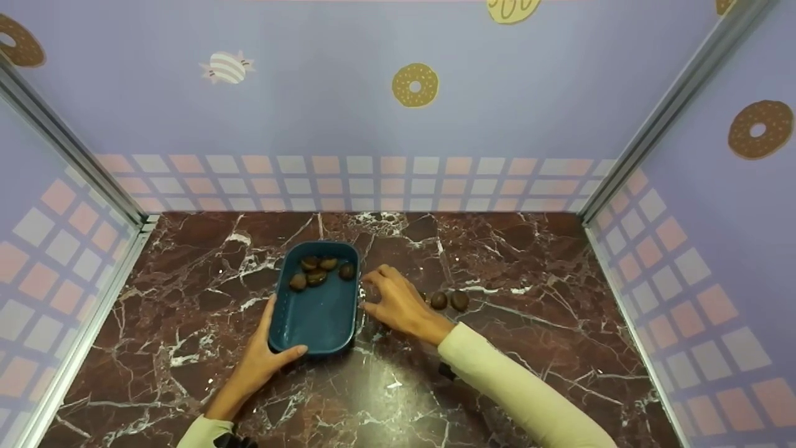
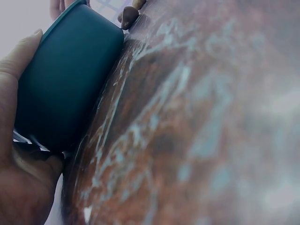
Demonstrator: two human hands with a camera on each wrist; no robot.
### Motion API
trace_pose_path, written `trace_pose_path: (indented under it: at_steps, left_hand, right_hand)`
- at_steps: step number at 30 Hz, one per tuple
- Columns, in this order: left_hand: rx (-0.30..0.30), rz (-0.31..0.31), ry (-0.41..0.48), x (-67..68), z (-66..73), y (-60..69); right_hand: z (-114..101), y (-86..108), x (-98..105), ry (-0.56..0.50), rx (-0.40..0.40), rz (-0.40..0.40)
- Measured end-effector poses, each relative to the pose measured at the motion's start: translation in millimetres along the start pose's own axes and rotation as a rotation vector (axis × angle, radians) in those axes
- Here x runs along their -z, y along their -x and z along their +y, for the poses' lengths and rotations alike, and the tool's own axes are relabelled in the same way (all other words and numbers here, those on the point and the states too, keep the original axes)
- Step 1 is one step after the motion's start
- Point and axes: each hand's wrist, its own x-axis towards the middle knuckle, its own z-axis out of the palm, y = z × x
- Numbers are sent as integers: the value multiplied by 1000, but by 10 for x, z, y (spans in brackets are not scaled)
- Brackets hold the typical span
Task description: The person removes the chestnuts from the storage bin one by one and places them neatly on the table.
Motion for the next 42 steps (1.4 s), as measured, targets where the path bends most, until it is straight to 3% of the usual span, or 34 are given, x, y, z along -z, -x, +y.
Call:
trace_pose_path:
  at_steps: [11,21,32,42]
  left_hand:
    - [-4,-9,34,5,-9,2]
    - [-6,-16,44,20,-2,-2]
    - [3,-26,61,28,-4,0]
    - [-6,-23,25,8,5,0]
  right_hand:
    - [-92,-241,-126,-9,13,-51]
    - [-198,-456,-262,-18,53,-50]
    - [-311,-626,-409,-35,9,-119]
    - [-283,-837,-548,-97,-34,-122]
